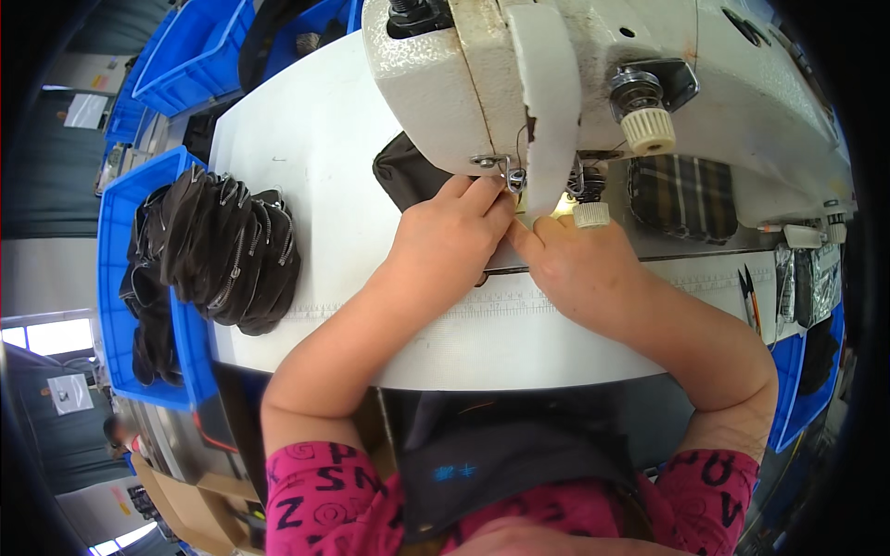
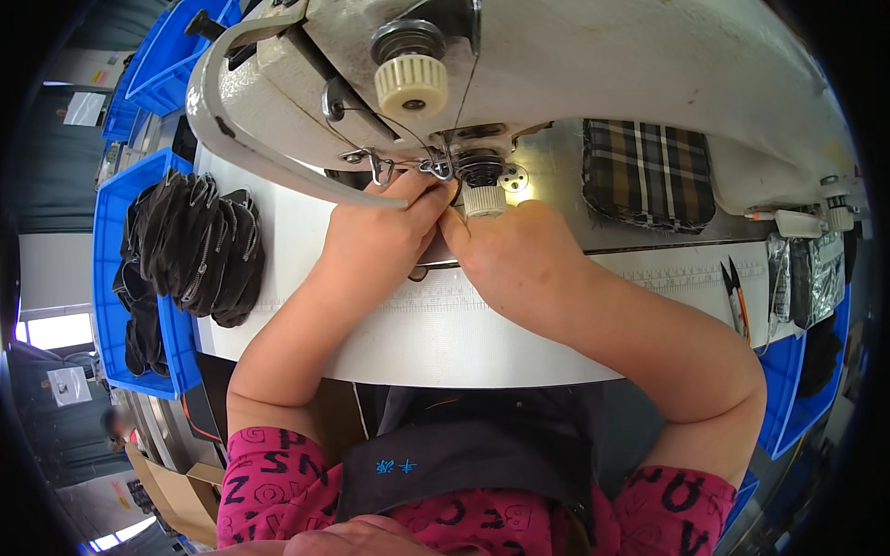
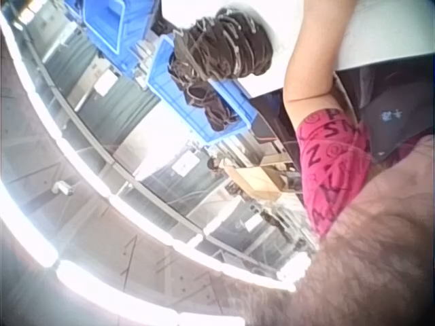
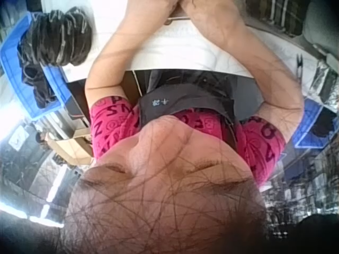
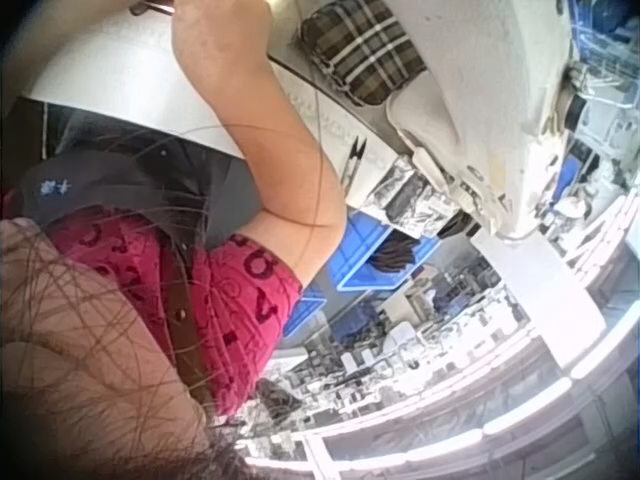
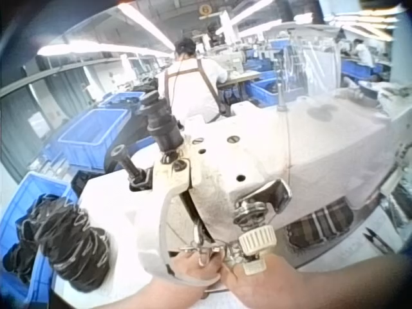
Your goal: The recorder uses an industrial sewing machine to sew and assemble small leather components into bags.
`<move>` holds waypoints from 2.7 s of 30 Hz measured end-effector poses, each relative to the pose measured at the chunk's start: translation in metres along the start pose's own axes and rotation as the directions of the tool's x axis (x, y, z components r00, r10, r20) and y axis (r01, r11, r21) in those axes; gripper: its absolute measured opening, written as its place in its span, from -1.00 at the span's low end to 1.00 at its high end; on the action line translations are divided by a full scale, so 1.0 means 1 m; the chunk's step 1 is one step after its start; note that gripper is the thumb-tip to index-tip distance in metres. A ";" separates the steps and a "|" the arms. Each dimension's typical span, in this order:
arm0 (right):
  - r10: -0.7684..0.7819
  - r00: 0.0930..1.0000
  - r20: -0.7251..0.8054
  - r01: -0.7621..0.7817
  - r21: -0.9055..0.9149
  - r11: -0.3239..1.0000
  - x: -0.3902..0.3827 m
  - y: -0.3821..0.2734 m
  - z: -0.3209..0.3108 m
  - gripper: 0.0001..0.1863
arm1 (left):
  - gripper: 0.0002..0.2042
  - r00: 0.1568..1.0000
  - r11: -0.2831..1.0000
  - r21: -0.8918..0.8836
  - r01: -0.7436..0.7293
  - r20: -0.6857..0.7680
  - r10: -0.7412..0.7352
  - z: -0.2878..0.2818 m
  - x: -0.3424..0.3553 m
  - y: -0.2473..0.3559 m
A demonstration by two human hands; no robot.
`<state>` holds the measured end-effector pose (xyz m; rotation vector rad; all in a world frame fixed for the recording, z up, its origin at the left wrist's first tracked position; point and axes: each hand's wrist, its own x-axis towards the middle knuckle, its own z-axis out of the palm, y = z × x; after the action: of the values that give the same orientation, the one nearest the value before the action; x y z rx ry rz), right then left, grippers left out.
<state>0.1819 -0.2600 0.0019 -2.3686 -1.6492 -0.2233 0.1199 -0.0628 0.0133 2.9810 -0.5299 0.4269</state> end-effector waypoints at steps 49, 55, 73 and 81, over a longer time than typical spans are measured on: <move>-0.074 0.996 -0.056 0.072 -0.042 0.997 0.000 0.001 0.009 -0.41 | -0.67 0.951 0.997 -0.066 -0.034 -0.307 0.012 0.002 -0.009 -0.018; -0.087 0.993 -0.078 0.081 -0.072 0.994 -0.003 0.003 0.011 -0.50 | -0.74 0.962 0.999 -0.009 -0.051 -0.270 0.047 -0.003 -0.004 -0.016; -0.032 0.999 -0.020 0.033 0.091 0.995 -0.003 0.003 0.008 -0.76 | -0.75 0.965 0.994 -0.111 -0.004 -0.260 -0.025 0.015 0.004 -0.008; -0.036 0.999 -0.039 0.038 0.062 0.997 -0.002 0.002 0.010 -0.77 | -0.75 0.970 0.987 -0.161 0.023 -0.236 -0.061 0.017 -0.001 -0.008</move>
<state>0.1833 -0.2595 -0.0084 -2.2756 -1.6588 -0.2187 0.1266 -0.0570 -0.0033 2.7327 -0.4522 0.6964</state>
